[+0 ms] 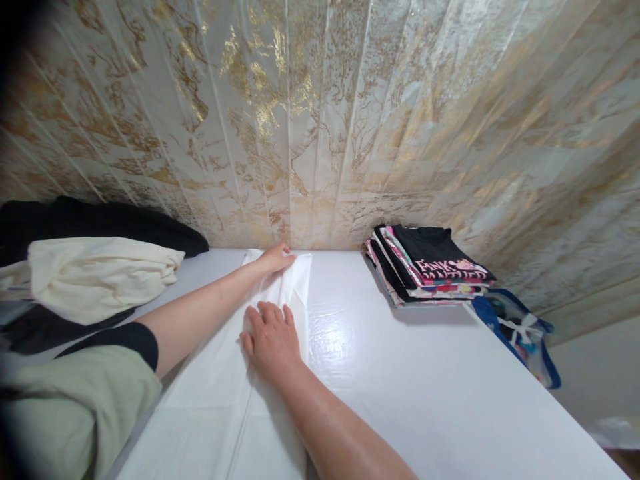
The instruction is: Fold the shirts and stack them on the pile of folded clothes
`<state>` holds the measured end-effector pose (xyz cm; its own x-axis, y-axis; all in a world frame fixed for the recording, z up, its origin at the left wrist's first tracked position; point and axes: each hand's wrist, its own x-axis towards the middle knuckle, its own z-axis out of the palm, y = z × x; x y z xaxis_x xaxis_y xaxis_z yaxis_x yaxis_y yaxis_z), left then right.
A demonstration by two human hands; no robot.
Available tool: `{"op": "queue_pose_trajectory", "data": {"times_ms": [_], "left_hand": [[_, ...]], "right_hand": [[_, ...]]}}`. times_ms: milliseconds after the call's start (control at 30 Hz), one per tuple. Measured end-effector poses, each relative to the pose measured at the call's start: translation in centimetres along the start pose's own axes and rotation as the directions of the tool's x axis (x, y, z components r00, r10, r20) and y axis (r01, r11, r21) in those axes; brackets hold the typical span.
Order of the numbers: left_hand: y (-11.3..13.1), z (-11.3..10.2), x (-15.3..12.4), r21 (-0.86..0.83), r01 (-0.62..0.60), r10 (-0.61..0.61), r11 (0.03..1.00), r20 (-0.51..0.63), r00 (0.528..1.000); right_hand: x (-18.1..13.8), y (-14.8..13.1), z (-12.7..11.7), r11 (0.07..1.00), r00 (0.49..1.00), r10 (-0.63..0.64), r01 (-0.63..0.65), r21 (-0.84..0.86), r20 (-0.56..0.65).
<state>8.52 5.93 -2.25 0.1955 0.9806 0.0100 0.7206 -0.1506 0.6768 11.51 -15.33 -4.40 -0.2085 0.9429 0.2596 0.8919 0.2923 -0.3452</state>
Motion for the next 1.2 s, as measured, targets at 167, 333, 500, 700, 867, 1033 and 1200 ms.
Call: {"op": "queue_pose_trajectory", "data": {"times_ms": [167, 333, 500, 700, 867, 1033, 1200], "left_hand": [[1.0, 0.2, -0.5, -0.015, 0.016, -0.014, 1.0, 0.114, 0.993], [2.2, -0.5, -0.5, -0.074, 0.037, -0.023, 0.997, 0.179, 0.984], [1.8, 0.1, -1.0, -0.091, 0.028, -0.013, 0.995, 0.156, 0.988], [0.5, -0.4, -1.6, 0.037, -0.081, 0.079, 0.996, 0.051, 0.996], [1.8, -1.0, -3.7, 0.192, -0.238, 0.243, 0.952, -0.001, 0.97], [0.9, 1.0, -6.1, 0.258, -0.402, 0.37, 0.879, 0.166, 0.914], [-1.2, 2.1, -5.8, 0.358, -0.493, 0.377, 0.793, 0.346, 0.859]], "right_hand": [[0.0, 0.1, 0.2, 1.0, 1.0, -0.006, 0.006, 0.008, -0.011], [0.0, 0.1, 0.1, 1.0, 1.0, -0.004, 0.004, 0.009, -0.006], [0.0, 0.0, 0.0, 1.0, 1.0, -0.004, 0.004, 0.001, -0.001], [0.1, 0.0, -0.1, 1.0, 1.0, -0.005, 0.005, 0.009, 0.014], [0.1, 0.0, -0.1, 1.0, 1.0, -0.013, 0.012, 0.015, 0.011], [0.2, 0.1, 0.1, 0.999, 1.0, -0.019, 0.019, -0.034, -0.001], [0.2, 0.3, 0.3, 0.998, 0.999, -0.039, 0.039, -0.042, 0.006]]}}
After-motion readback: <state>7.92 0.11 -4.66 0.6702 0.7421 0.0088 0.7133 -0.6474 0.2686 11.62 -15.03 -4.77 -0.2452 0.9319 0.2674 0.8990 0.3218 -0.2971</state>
